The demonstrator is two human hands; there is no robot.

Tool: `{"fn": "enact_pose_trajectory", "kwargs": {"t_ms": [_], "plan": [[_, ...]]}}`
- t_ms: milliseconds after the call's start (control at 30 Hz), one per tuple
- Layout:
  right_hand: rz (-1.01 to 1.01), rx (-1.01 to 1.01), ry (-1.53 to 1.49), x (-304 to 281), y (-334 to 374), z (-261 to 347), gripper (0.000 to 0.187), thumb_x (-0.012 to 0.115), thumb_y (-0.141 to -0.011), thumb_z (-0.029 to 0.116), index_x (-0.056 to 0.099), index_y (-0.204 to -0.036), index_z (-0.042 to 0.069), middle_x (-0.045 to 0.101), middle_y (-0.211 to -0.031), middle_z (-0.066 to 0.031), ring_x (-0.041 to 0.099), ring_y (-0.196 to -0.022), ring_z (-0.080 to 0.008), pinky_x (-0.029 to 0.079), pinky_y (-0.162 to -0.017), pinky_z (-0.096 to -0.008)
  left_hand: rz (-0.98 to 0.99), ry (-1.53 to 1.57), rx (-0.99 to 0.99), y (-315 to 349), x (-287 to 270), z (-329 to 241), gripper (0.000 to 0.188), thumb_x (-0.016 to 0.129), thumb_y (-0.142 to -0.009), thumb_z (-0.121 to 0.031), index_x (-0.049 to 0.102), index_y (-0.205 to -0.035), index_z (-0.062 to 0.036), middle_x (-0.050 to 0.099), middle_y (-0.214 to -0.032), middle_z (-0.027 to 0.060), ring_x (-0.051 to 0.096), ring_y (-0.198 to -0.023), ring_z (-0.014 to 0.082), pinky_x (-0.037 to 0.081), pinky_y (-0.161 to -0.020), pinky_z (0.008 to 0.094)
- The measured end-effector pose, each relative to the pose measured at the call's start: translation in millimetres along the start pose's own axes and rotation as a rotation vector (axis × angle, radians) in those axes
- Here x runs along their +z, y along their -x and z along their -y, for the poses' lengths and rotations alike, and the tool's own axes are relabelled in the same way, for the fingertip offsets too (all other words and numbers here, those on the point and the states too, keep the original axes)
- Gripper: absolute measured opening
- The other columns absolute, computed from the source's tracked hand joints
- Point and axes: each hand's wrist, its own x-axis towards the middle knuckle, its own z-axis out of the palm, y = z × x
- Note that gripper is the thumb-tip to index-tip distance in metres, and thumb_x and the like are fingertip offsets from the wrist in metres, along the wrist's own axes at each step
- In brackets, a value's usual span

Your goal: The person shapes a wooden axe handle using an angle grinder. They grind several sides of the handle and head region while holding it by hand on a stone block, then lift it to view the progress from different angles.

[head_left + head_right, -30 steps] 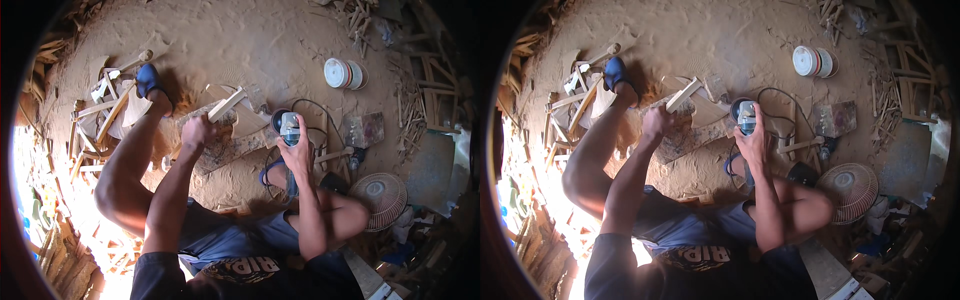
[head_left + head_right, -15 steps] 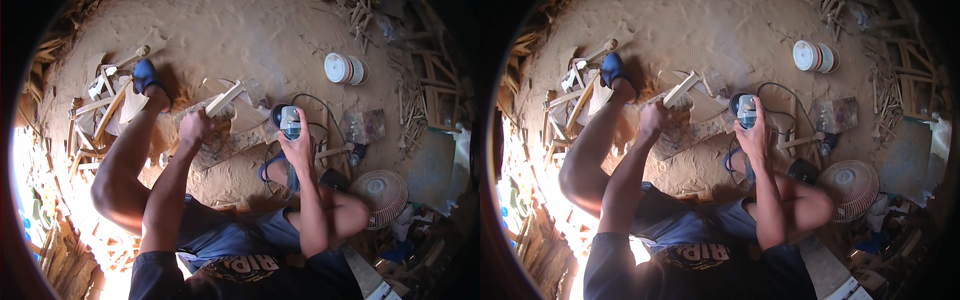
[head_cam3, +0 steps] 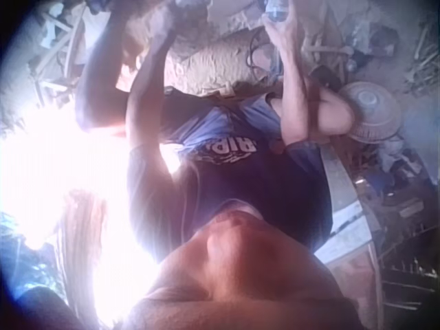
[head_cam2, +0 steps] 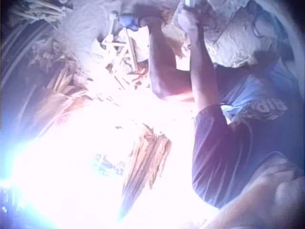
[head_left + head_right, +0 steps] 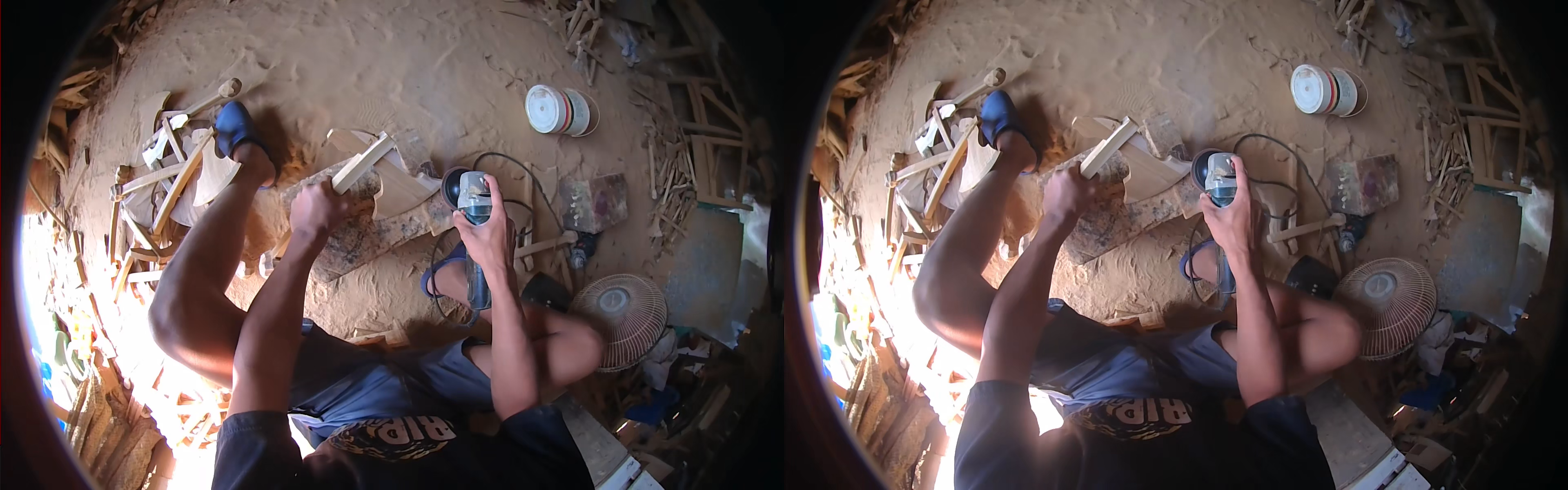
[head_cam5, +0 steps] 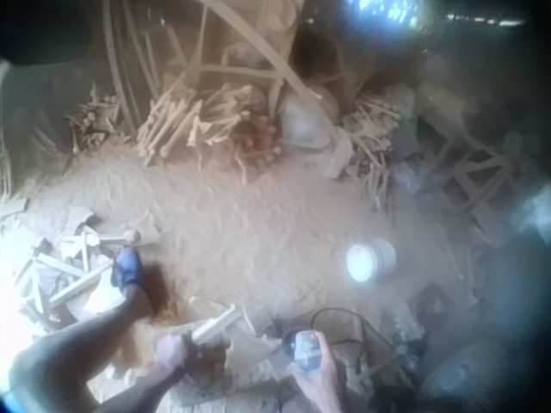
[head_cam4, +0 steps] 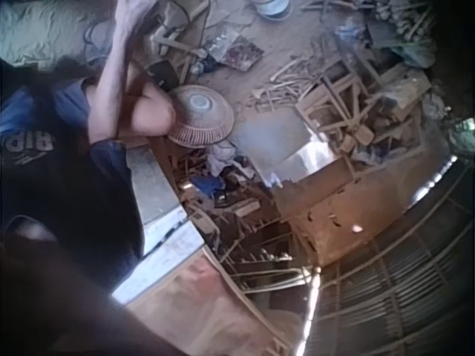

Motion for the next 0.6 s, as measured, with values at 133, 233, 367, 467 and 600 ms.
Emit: {"fn": "enact_pose_trajectory", "kwargs": {"t_ms": [133, 233, 367, 467, 600], "plan": [[-0.046, 0.046, -0.055, -7.0, 6.7, 3.9, 0.089, 0.087, -0.086, 0.017, 0.044, -0.164, 0.009, 0.075, -0.133, -0.0249, 0.076, -0.118, -0.0368, 0.059, -0.102, -0.0467, -0.003, -0.019, 0.001, 1.3, -1.8, 0.3, 0.048, 0.070, -0.093, -0.046, 0.079, -0.124, -0.0107, 0.080, -0.113, 0.0265, 0.078, -0.106, 0.0449, 0.063, -0.096, 0.0543], [-0.091, -0.048, -0.278, -0.8, 15.4, 3.0, 0.088, 0.088, -0.087, 0.014, 0.044, -0.162, 0.005, 0.072, -0.134, -0.0196, 0.073, -0.117, -0.0268, 0.057, -0.104, -0.0401, -0.021, -0.038, -0.002, 5.5, -3.1, -6.3, 0.046, 0.070, -0.094, -0.044, 0.079, -0.123, -0.0102, 0.080, -0.113, 0.0261, 0.078, -0.106, 0.0447, 0.063, -0.097, 0.0539], [0.014, -0.044, -0.567, 4.6, 21.6, 40.9, 0.086, 0.090, -0.086, 0.013, 0.046, -0.159, 0.003, 0.071, -0.129, -0.0166, 0.072, -0.109, -0.0211, 0.058, -0.099, -0.0371, -0.034, -0.034, 0.000, 9.5, -5.7, -3.7, 0.044, 0.069, -0.095, -0.043, 0.079, -0.120, -0.0090, 0.080, -0.112, 0.0256, 0.078, -0.105, 0.0448, 0.063, -0.098, 0.0535], [0.005, -0.095, -0.548, 12.2, 15.5, 52.3, 0.085, 0.090, -0.086, 0.017, 0.047, -0.158, 0.005, 0.072, -0.129, -0.0186, 0.073, -0.109, -0.0246, 0.058, -0.098, -0.0400, -0.036, -0.027, 0.025, 9.6, -5.5, -4.9, 0.043, 0.069, -0.095, -0.043, 0.079, -0.120, -0.0091, 0.080, -0.112, 0.0256, 0.078, -0.105, 0.0453, 0.062, -0.098, 0.0536], [-0.010, -0.157, -0.505, 17.5, 6.6, 64.2, 0.086, 0.091, -0.084, 0.022, 0.048, -0.157, 0.007, 0.071, -0.131, -0.0208, 0.072, -0.117, -0.0314, 0.056, -0.104, -0.0442, -0.040, -0.022, 0.027, 10.3, -6.6, -6.0, 0.042, 0.070, -0.094, -0.042, 0.079, -0.119, -0.0097, 0.080, -0.111, 0.0259, 0.078, -0.104, 0.0455, 0.063, -0.097, 0.0535]]}}
